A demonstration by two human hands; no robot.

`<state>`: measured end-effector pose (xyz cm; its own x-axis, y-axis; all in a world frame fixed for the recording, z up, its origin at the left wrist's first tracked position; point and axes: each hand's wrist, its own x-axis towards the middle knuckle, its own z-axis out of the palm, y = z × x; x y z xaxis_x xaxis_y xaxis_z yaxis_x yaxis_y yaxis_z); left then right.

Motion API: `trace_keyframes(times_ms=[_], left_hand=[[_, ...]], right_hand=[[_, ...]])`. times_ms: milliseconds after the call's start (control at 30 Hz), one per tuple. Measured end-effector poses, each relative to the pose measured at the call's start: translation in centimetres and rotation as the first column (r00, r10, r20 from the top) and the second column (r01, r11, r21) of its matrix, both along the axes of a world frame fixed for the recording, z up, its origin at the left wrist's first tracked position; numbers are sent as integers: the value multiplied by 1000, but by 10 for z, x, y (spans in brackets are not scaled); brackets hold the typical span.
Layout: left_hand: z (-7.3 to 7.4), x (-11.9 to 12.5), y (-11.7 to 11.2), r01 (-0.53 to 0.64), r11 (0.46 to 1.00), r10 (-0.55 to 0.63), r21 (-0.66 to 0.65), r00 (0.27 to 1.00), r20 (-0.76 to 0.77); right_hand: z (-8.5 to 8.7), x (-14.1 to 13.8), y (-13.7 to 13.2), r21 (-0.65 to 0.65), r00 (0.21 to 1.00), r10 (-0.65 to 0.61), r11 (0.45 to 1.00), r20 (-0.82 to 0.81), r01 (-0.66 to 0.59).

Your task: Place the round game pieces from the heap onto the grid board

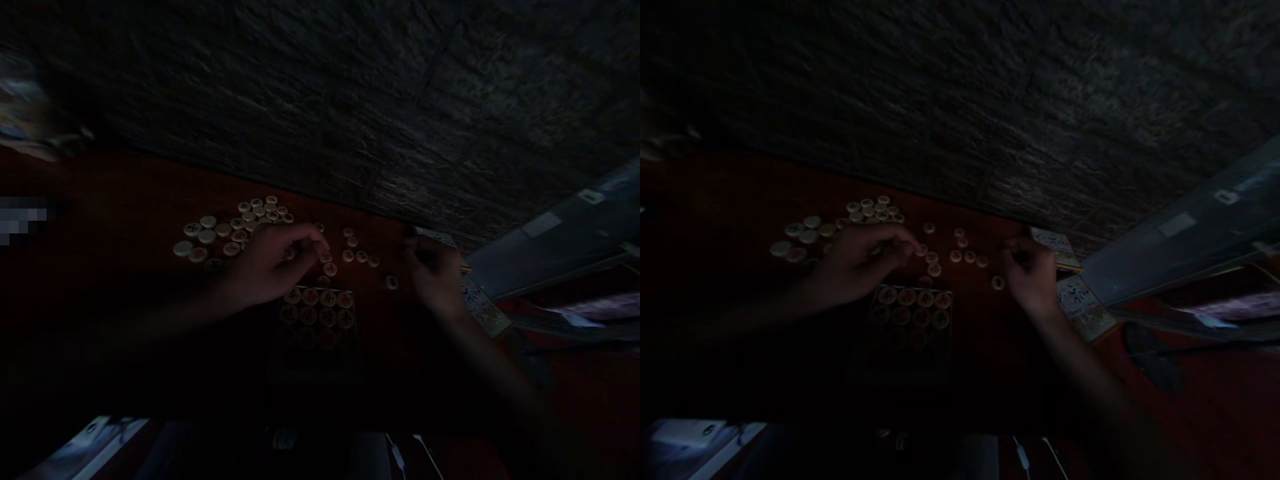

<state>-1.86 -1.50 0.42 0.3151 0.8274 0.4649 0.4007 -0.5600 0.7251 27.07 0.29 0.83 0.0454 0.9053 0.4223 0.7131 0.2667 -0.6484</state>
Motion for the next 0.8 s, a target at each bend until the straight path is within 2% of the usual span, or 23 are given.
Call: trace_keyframes(times_ms=[133,400,600,733,800], left_hand=[[1,-6,13,-69,997,69,25,998,3],[-4,-11,22,-101,995,102,21,994,-39],[-10,-17,26,-119,993,121,24,986,-113],[-12,-19,26,-113,994,113,2,987,-117],[-11,-18,25,-151,988,151,4,983,-106]], right_hand=[[-10,11,15,-6,1000,-12,1000,11,12],[-23,12,18,-96,997,38,995,66,-32],[-12,16,17,-157,986,5,987,166,21],[1,15,11,-230,967,39,973,252,21],[7,13,8,-254,958,59,967,279,15]])
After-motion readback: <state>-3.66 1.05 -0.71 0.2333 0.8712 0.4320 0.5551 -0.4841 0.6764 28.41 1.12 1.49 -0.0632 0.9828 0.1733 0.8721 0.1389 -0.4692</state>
